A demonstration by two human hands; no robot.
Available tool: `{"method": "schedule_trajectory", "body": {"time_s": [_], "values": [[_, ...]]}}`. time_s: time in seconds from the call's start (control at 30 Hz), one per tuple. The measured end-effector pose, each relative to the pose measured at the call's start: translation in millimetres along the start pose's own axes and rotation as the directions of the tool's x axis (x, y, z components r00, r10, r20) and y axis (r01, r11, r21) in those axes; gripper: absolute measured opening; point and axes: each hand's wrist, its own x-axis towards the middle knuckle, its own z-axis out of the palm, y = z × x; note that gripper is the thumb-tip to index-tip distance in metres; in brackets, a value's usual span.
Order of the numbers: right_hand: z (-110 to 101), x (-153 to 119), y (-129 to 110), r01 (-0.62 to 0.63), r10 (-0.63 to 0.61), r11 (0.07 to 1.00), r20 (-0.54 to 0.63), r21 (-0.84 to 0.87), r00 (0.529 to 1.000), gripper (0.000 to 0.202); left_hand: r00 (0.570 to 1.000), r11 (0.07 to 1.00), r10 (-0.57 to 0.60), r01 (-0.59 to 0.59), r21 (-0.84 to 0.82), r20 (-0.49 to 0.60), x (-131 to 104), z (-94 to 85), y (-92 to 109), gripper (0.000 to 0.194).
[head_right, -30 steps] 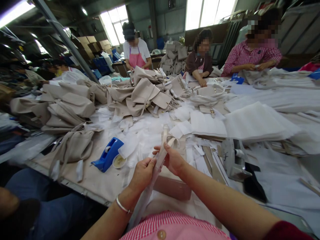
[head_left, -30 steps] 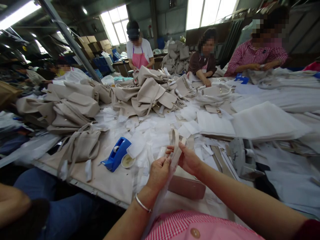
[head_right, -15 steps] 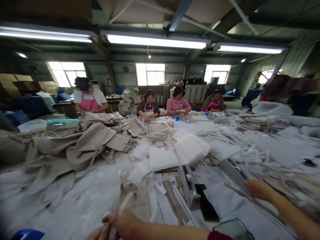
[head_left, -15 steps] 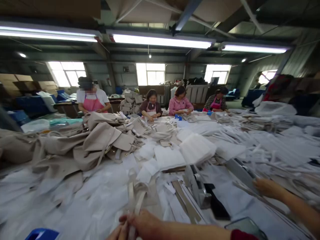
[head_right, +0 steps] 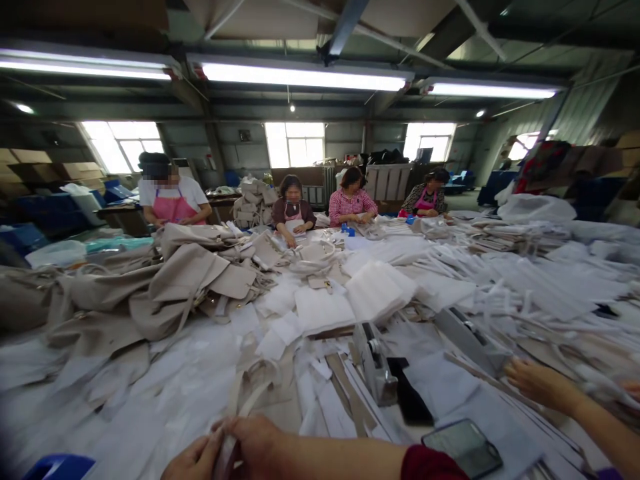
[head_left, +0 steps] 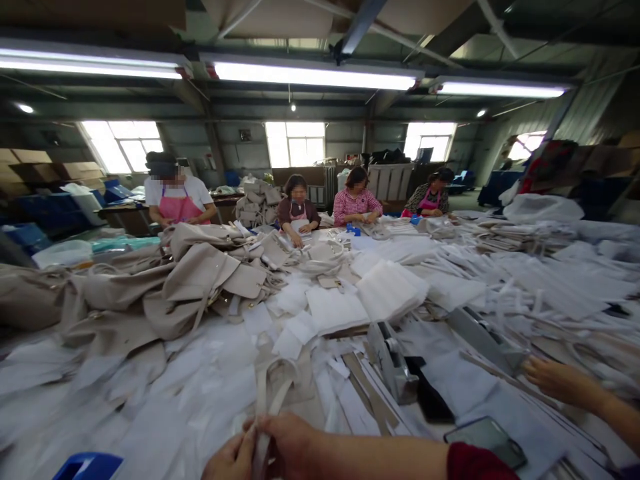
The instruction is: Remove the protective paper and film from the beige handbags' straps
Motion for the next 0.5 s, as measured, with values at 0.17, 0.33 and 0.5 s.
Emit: {"method": "schedule_trajectory", "body": {"time_s": [0.17, 0.33, 0.5], "values": [[0, -25, 2, -0.184, 0.159, 0.965, 0.141, 0.185, 0.977, 0.049, 0.997, 0.999, -0.001, 0.004, -0.035, 0.075, -19, -12.9, 44, 0.04], [14, -27, -3, -0.169, 0.151, 0.966, 0.1, 0.194, 0.983, 0.047, 0.998, 0.926, -0.048, 0.061, -0.374, 0.043, -19, -23.6, 32, 0.042], [19, -19, -27, -0.125, 0.124, 0.956, 0.021, 0.266, 0.992, 0.039, 0.908, 0.731, 0.166, 0.148, -0.666, 0.384, -68, -46.7, 10, 0.066]]}}
